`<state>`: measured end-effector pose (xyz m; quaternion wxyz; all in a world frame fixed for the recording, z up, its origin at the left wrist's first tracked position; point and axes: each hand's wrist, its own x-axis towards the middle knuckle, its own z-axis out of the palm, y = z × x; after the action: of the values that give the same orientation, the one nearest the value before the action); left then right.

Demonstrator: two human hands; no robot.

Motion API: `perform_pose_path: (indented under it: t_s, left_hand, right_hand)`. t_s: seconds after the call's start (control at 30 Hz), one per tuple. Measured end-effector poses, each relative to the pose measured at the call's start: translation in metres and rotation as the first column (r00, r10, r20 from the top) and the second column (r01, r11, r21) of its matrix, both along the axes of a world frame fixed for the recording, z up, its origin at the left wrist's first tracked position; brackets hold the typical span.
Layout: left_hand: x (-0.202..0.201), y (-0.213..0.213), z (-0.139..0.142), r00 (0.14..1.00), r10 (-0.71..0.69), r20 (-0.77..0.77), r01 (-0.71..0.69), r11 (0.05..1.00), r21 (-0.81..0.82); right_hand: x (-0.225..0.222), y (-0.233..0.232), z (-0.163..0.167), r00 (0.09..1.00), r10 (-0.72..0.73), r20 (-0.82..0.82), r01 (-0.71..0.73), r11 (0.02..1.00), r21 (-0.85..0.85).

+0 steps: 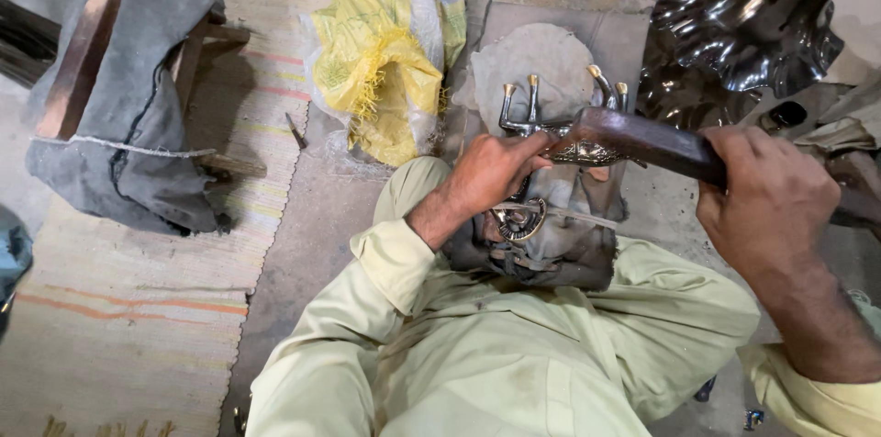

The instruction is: The person sits on the floor and uses a hammer to repeatedly strike a small silver-colored metal sculpture of a goat. They hold the sculpture in their left hand and strike it with a hammer in their right hand, rotating the object to work on different sides.

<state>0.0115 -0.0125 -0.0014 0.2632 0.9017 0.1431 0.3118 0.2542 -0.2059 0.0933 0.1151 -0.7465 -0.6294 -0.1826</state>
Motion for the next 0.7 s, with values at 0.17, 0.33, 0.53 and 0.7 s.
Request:
perform_pose_path:
  t_s: [0.17, 0.33, 0.53, 0.7]
  left_hand:
    - [-0.003, -0.005, -0.003, 0.999, 0.038, 0.023, -0.038, 0.999, -0.014]
    - [-0.003, -0.007, -0.007, 0.997, 0.078, -0.014, -0.079, 0.996, -0.042]
    - [-0.007, -0.011, -0.011, 0.996, 0.087, 0.008, -0.087, 0.995, -0.045]
    - [-0.009, -0.016, -0.009, 0.997, 0.082, 0.002, -0.082, 0.994, -0.065]
  right_hand:
    - [0.001, 0.004, -0.001, 0.974, -0.109, -0.2, 0.1, 0.994, -0.053]
    - [-0.001, 0.007, 0.005, 0.975, 0.03, -0.22, -0.019, 0.998, 0.053]
    - [-0.012, 0.012, 0.02, 0.995, 0.051, 0.081, -0.049, 0.998, -0.032]
    - [-0.017, 0.013, 0.023, 0.999, -0.028, -0.038, 0.026, 0.998, -0.066]
